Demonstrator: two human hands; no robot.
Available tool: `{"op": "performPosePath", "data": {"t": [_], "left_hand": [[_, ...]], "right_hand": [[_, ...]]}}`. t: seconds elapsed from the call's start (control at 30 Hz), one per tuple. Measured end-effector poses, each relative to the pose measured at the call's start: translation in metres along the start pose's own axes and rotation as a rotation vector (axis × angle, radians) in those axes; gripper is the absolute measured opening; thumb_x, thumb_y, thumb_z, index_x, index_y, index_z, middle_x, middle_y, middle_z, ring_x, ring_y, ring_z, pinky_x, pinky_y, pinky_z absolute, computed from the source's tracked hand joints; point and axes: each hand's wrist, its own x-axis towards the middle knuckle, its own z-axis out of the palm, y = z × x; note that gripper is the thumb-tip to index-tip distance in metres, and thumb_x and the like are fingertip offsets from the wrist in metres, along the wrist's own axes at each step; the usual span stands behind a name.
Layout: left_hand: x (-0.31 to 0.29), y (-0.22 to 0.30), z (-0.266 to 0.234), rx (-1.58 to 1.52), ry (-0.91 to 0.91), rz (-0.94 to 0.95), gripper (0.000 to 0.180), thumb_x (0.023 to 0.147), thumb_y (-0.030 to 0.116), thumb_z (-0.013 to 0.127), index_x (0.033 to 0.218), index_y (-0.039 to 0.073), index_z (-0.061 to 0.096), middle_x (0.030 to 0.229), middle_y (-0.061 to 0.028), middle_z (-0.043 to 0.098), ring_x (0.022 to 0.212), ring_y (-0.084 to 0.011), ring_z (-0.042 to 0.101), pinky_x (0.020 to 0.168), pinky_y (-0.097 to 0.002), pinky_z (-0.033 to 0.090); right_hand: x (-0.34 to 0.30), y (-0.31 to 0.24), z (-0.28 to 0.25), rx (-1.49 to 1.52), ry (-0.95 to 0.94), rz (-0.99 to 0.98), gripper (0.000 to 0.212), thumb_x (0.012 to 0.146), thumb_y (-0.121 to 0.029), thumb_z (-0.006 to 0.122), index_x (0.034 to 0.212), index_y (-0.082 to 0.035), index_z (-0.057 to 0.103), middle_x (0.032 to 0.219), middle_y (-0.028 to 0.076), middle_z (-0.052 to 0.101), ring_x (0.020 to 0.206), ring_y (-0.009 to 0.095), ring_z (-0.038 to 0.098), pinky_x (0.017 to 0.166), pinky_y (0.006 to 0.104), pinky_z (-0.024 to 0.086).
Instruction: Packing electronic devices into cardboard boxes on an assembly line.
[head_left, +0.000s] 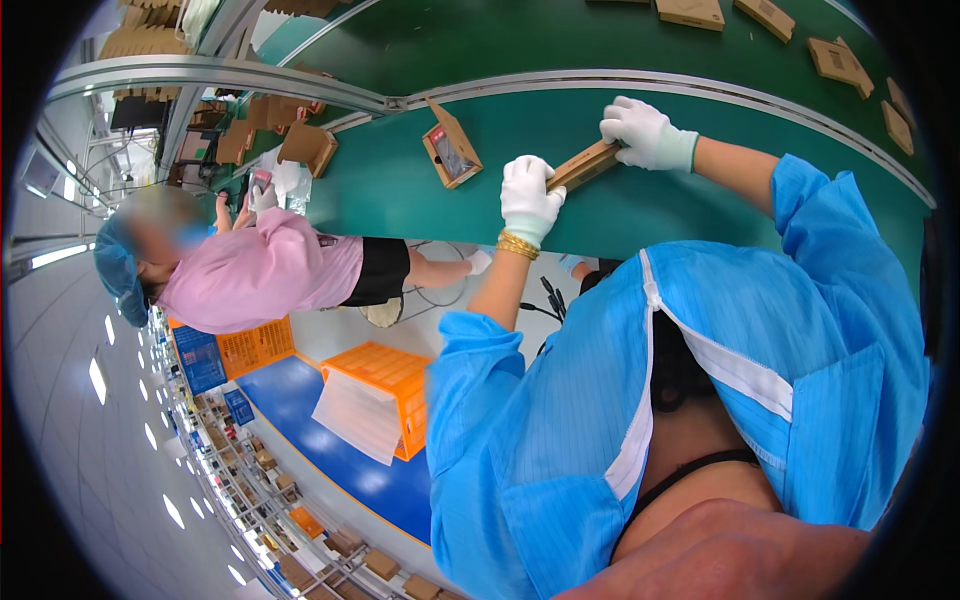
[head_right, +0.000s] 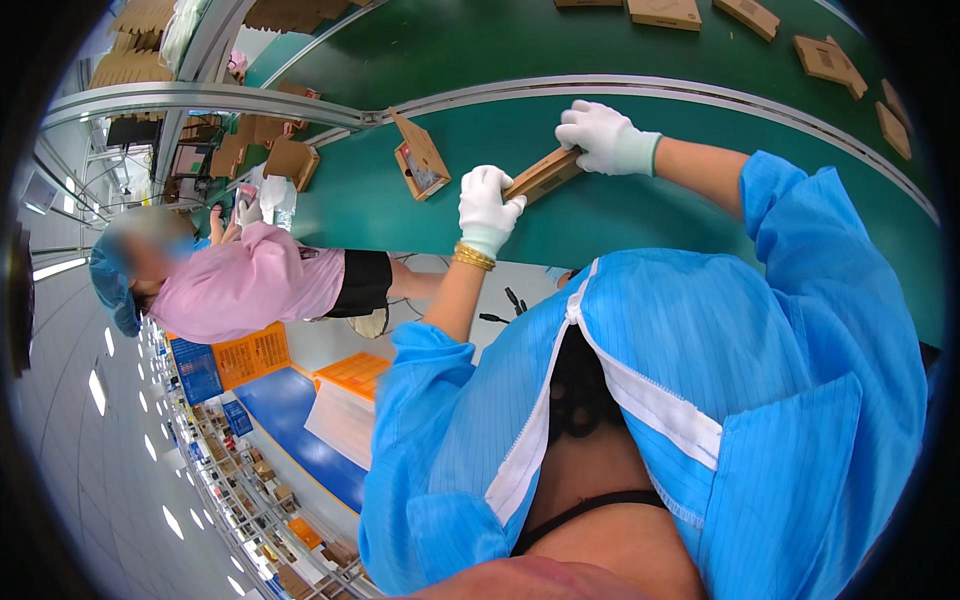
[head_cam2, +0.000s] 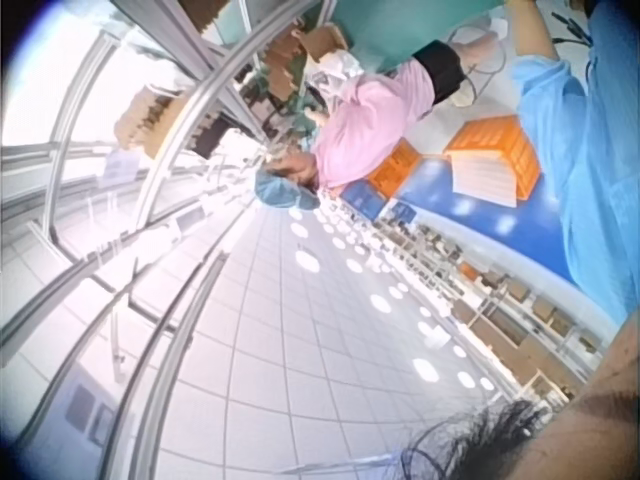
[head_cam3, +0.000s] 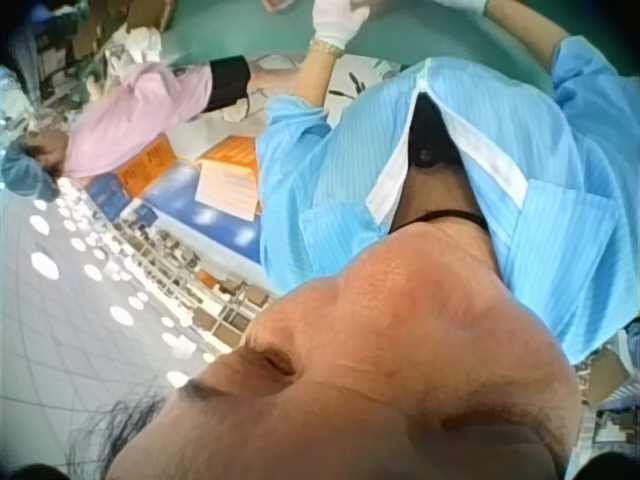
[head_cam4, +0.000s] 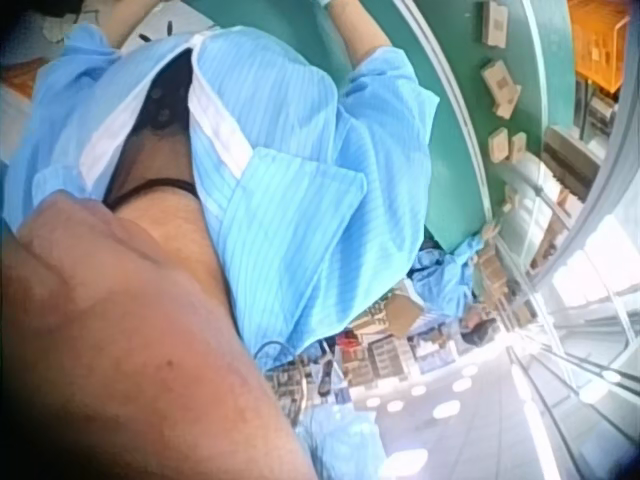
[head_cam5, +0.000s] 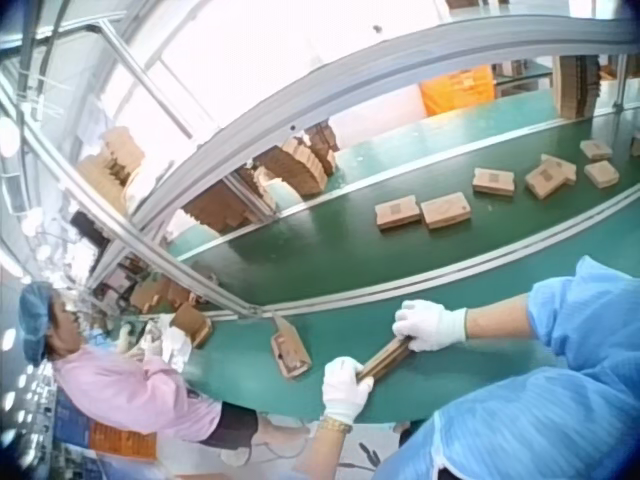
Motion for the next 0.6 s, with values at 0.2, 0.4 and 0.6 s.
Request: {"op": "performPosePath", "data": {"t": [0.2, 0.4, 0.6], "left_hand": [[0.017, 0.006, 0.02, 0.344, -0.408, -0.151, 0.055, 0.066, 0.025, 0.08, 0.105, 0.011, 0.044, 0.096, -0.0122, 0.056, 0.084, -0.0301, 0.062, 0.07, -0.0413, 0.054], [0.019, 0.013, 0.02, 0.298, -0.298, -0.179, 0.066, 0.062, 0.03, 0.083, 0.111, 0.011, 0.044, 0.1, -0.0111, 0.053, 0.088, -0.0308, 0.061, 0.073, -0.0415, 0.053], [-0.011, 0.03, 0.014, -0.146, 0.041, -0.4, 0.089, 0.069, 0.036, 0.078, 0.139, 0.005, 0.032, 0.123, -0.0179, 0.049, 0.115, -0.0331, 0.049, 0.099, -0.0428, 0.041]], "right_hand": [[0.021, -0.019, 0.005, -0.271, -0.299, 0.037, 0.052, 0.061, -0.01, 0.075, 0.107, -0.01, 0.051, 0.103, 0.012, 0.054, 0.099, 0.03, 0.054, 0.084, 0.0378, 0.046], [0.02, -0.008, 0.025, -0.239, -0.15, 0.095, 0.054, 0.064, -0.016, 0.077, 0.111, -0.01, 0.051, 0.098, 0.012, 0.058, 0.092, 0.029, 0.059, 0.079, 0.0384, 0.048], [0.055, 0.038, -0.015, -0.677, 0.217, 0.174, 0.059, 0.063, -0.023, 0.077, 0.112, -0.006, 0.049, 0.102, 0.013, 0.057, 0.099, 0.028, 0.058, 0.082, 0.0404, 0.047]]}}
